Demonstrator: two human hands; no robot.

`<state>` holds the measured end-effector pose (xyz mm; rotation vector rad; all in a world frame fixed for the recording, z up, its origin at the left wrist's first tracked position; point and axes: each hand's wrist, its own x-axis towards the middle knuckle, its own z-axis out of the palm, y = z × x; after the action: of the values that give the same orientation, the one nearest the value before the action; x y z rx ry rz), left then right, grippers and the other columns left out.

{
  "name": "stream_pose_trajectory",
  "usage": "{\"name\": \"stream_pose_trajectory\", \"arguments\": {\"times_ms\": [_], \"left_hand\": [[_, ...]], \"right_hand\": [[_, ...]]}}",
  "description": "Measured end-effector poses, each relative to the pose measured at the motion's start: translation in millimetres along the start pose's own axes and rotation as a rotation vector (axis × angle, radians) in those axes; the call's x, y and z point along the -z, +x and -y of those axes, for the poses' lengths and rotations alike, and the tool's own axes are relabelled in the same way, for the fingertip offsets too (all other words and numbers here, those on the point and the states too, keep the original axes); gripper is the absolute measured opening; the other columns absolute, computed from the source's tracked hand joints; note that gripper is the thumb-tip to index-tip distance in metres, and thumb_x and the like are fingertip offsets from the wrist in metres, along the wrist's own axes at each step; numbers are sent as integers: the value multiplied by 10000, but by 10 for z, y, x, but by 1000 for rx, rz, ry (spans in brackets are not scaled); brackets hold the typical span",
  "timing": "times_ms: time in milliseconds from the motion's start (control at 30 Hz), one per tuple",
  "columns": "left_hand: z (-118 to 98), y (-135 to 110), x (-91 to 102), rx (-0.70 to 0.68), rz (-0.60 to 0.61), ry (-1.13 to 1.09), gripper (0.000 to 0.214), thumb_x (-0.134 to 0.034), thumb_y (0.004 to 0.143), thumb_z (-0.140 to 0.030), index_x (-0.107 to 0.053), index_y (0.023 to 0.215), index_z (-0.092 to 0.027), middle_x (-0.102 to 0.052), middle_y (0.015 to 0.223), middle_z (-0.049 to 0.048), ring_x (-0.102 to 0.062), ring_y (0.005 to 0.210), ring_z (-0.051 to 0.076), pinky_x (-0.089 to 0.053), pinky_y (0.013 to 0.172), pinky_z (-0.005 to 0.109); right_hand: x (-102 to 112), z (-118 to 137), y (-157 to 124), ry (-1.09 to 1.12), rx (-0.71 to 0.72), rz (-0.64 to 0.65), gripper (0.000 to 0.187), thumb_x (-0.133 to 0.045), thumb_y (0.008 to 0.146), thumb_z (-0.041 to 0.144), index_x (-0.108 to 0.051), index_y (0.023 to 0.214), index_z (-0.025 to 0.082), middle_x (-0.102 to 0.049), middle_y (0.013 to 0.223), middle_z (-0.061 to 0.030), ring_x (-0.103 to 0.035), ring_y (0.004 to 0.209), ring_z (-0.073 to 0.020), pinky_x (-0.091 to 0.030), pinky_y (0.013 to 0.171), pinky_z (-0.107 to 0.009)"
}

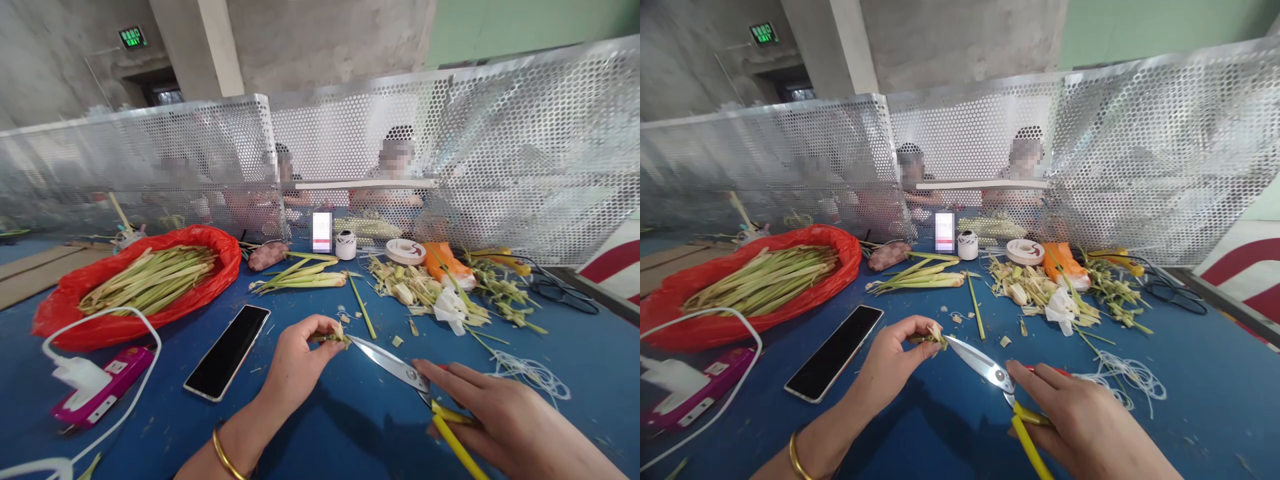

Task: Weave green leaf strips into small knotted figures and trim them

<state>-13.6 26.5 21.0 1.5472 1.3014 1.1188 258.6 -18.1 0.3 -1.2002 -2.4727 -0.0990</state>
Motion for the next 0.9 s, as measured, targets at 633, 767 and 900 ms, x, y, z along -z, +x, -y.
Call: {"name": "stream_pose_trajectory", "arguments": {"times_ms": [633, 767, 900], "left_hand": [[59, -17, -16, 424, 208, -673, 230, -799, 652, -264, -669, 780, -124, -687, 737, 47, -669, 643, 166, -513, 700, 292], [28, -17, -25, 397, 244, -585, 197, -764, 678, -262, -680, 779, -114, -688, 728, 60, -643, 606, 149, -488, 641, 267], [23, -26, -47, 380, 245, -449, 199, -757, 663, -253, -684, 784, -114, -684, 719, 59, -638, 603, 161, -492, 666, 305]], "right_hand": [[79, 93, 73, 665, -449, 237, 588, -638, 687, 167, -598, 1265, 268, -714, 772, 33, -659, 620, -153, -524, 540, -161], [134, 157, 120, 615, -394, 236, 626, -595, 615, 96, -636, 1212, 279, -683, 680, 60, -597, 523, -129, -471, 447, -151], [146, 179, 153, 549, -359, 247, 482, -658, 630, 151, -692, 1094, 274, -698, 710, 48, -594, 554, -144, -469, 462, -164]]}}
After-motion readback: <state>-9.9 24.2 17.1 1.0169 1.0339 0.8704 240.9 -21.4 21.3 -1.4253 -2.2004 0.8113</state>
